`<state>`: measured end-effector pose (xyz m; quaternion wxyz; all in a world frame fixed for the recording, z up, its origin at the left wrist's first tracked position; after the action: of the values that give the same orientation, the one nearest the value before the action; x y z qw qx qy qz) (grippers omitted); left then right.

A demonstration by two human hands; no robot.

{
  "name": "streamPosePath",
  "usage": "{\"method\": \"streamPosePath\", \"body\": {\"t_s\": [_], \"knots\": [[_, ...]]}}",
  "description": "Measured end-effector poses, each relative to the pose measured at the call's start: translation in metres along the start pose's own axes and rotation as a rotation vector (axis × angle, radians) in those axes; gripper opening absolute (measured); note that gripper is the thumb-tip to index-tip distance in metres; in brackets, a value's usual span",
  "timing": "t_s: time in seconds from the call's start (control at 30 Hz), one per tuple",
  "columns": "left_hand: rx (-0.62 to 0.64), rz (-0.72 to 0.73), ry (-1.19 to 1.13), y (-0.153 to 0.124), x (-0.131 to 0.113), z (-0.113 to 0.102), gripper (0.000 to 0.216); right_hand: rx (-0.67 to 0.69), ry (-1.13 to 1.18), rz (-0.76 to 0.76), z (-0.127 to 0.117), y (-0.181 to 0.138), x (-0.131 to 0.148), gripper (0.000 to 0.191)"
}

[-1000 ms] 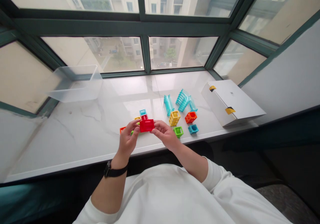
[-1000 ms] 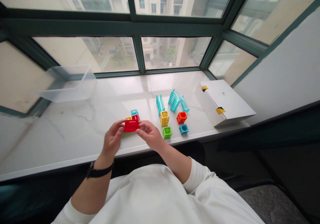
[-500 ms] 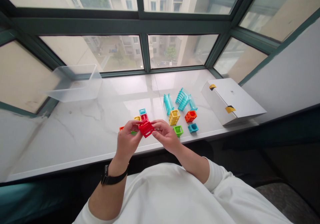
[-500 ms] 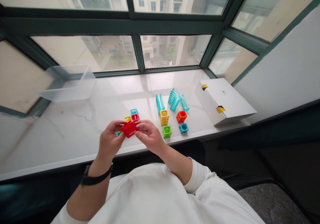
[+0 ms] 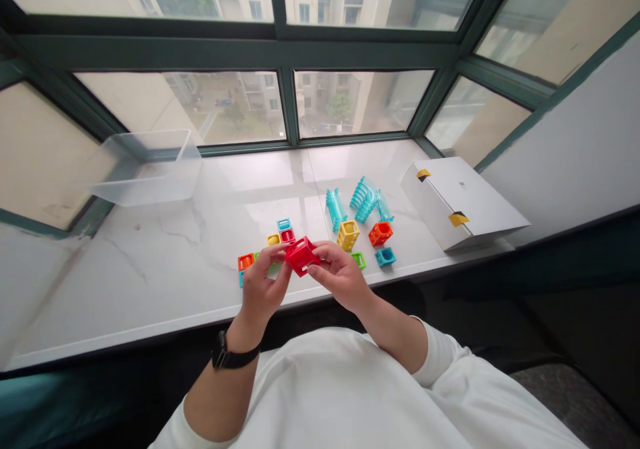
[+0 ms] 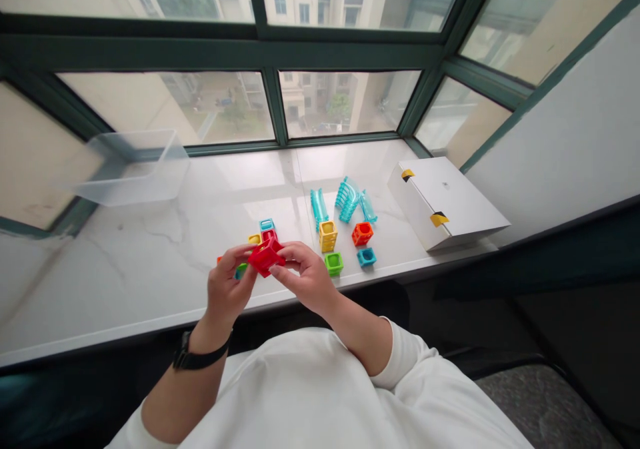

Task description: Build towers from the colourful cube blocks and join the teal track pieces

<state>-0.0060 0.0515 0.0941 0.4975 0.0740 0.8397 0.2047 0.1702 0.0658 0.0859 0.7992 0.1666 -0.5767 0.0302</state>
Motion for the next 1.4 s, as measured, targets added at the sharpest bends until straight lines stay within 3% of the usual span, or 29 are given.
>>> {"method": "streamPosePath", "body": {"t_s": [0.2,0.4,0.6,0.73,0.87,1.1,1.4], "knots": [[0.066,-0.06,0.066,0.007,0.046,0.009,0.029,-0.167,-0.082,-0.144,-0.055,-0.005,0.039,0.036],[0.139,0.068,0.348,0.028,0.092,0.031,0.028,-0.386,-0.303,-0.269,-0.132,-0.03,0.076,0.035],[0.124,0.021,0.651,0.03,0.128,0.047,0.035,-0.644,-0.47,-0.292,-0.213,-0.064,0.078,0.036],[0.137,-0.036,0.748,0.024,0.138,0.054,0.04,-0.716,-0.742,-0.311,-0.245,-0.084,0.077,0.029],[0.13,-0.017,0.746,0.024,0.137,0.056,0.042,-0.709,-0.969,-0.257,-0.27,-0.088,0.057,0.027],[0.129,-0.025,0.763,0.024,0.137,0.056,0.042,-0.731,-1.106,-0.03,-0.321,-0.085,-0.008,0.032],[0.125,-0.006,0.769,0.023,0.136,0.058,0.043,-0.72,-1.193,0.122,-0.343,-0.083,-0.041,0.03]]}}
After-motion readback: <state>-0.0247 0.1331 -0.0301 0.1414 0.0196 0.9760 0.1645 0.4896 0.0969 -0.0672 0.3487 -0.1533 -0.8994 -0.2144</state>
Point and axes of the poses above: each hand's wrist, its own y-axis towards the middle knuckle, its own z-axis out of the palm, x = y × z, the point moved 10 cm from there along y, towards the middle knuckle, and after that the axes turned 2 degrees about y, right-handed, at the moved point
